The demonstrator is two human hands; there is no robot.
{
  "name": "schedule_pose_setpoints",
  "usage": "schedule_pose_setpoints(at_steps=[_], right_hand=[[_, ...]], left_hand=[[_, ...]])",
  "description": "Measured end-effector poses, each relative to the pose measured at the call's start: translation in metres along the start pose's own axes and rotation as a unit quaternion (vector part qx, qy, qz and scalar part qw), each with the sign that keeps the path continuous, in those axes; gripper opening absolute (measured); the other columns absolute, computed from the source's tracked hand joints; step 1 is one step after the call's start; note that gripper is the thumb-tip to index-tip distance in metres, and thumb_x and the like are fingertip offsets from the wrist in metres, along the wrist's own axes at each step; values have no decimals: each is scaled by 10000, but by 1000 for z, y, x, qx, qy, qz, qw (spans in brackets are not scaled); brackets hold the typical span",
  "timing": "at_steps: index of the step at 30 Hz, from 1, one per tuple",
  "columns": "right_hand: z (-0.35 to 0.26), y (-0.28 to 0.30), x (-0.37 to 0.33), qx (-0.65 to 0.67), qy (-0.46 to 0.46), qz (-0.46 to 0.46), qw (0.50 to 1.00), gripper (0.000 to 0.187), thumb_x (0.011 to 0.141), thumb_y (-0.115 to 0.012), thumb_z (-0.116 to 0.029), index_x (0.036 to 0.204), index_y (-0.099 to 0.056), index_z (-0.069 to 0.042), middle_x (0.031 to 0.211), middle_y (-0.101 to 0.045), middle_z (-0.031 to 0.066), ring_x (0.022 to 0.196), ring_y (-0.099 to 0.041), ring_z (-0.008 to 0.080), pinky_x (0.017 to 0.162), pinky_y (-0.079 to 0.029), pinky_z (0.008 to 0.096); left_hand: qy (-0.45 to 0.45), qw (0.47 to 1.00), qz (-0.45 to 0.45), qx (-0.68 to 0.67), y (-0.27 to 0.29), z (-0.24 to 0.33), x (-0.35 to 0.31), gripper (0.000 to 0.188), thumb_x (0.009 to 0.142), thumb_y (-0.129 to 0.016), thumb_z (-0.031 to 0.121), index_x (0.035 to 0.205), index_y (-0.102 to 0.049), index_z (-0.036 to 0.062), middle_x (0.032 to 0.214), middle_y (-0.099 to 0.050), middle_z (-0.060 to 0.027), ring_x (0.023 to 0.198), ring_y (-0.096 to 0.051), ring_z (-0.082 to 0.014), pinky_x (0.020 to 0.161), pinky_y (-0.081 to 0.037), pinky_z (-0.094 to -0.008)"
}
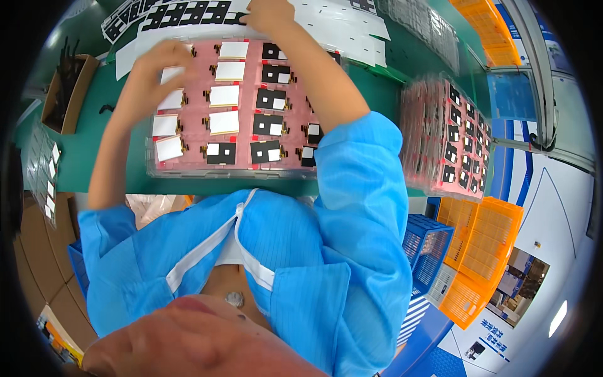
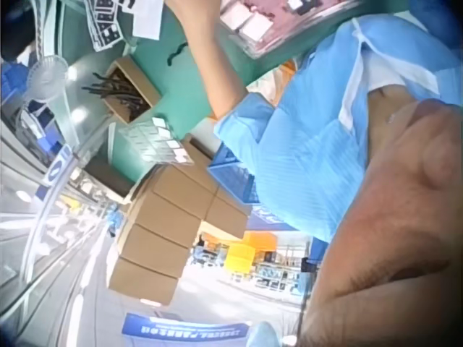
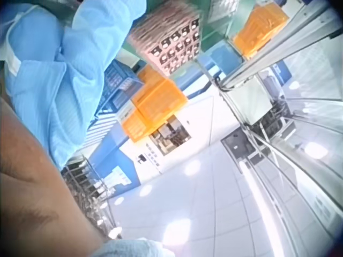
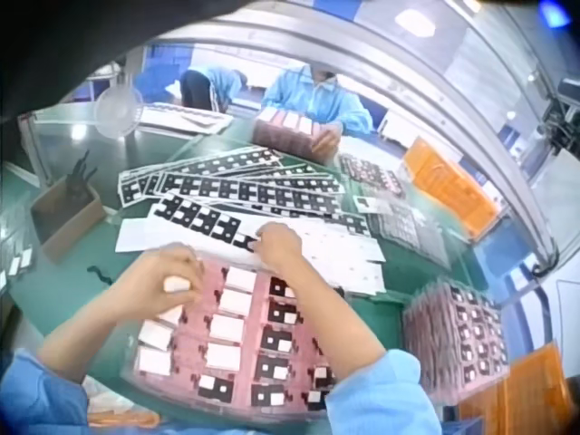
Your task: Organizing small electronic modules into a grid-style sorting tray on a factory production line.
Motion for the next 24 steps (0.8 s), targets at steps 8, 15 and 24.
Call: schedule_pose_setpoints(at_steps=[8, 15, 24], right_hand=[[10, -44, 18, -28, -31, 10, 999, 223, 779, -828, -375, 908, -816, -193, 877, -766, 53, 865, -738, 280, 738, -567, 426], [18, -42, 16, 32, -32, 35, 998, 294, 705, -887, -416, 896, -821, -203, 866, -761, 57, 854, -743, 275, 773, -580, 406], [-6, -20, 5, -40, -63, 67, 995, 305, 723, -880, -319, 899, -779, -92, 946, -743, 168, 925, -718, 362, 806, -572, 460]], left_hand=[[107, 981, -73, 145, -40, -151, 144, 72, 789, -768, 150, 808, -780, 82, 735, -727, -115, 673, -696, -271, 656, -547, -383], [151, 970, -156, 111, -61, -189, 169, 195, 710, -883, 209, 850, -819, 90, 725, -754, -71, 621, -693, -196, 618, -552, -355], [10, 985, -163, 49, -71, -269, 178, 195, 651, -899, 259, 754, -821, 113, 660, -732, -72, 563, -661, -203, 569, -532, -339]])
Point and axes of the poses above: each hand's wrist, its own x-axis towards the middle knuckle, its own y-axis out of the back of the hand, z = x × y, the point moved 5 cm from there along x, towards the middle knuckle
